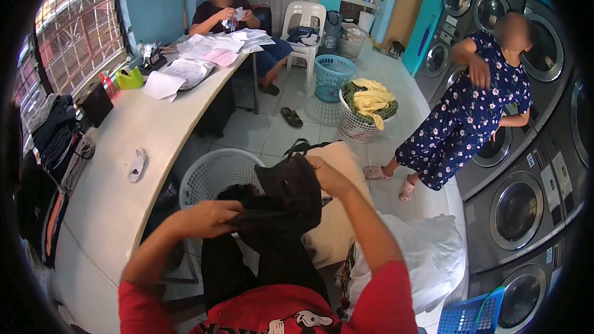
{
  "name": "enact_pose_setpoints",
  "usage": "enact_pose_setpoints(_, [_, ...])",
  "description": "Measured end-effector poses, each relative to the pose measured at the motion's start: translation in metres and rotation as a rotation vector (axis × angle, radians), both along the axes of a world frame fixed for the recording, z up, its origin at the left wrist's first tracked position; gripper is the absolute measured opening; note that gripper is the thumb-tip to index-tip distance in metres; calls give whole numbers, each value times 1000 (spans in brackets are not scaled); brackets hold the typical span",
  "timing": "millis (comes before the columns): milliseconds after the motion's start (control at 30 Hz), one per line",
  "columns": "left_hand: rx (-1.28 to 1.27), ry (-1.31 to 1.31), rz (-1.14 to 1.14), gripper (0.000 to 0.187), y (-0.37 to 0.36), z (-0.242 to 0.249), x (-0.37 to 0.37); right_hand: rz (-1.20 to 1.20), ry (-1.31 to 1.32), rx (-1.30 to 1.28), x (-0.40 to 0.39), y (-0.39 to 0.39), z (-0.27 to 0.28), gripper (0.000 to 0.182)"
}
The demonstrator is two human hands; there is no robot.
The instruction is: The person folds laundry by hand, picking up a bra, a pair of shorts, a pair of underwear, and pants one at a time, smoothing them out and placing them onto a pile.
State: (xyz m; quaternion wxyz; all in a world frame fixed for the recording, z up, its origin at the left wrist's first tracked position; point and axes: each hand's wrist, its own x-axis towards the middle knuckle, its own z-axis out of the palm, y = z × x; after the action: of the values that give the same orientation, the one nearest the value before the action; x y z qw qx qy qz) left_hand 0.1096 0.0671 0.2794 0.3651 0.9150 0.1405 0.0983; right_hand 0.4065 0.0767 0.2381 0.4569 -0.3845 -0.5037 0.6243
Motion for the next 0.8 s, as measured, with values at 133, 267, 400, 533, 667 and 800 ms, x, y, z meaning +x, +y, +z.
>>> enact_pose_setpoints(133, [809, 288, 94, 19, 21, 5, -33, 274, -952, 1061, 29, 8, 33, 15])
enact_pose_setpoints(267, [907, 263, 188, 12, 31, 4, -54, 340, -1756, 1184, 33, -26, 33, 8])
enact_pose_setpoints(400, [900, 209, 289, 13, 28, -1, -60, 299, -1698, 1121, 60, -38, 31, 11])
enact_pose_setpoints(533, [864, 149, 352, 12, 29, -7, -69, 291, -1534, 898, 81, -39, 34, 9])
enact_pose_setpoints(667, [888, 120, 384, 12, 28, -4, -71, 245, -1461, 678, 80, -51, 58, 11])
enact_pose_setpoints(800, [864, 134, 401, 11, 24, 3, -68, -65, -1231, 528, 73, -59, 78, 22])
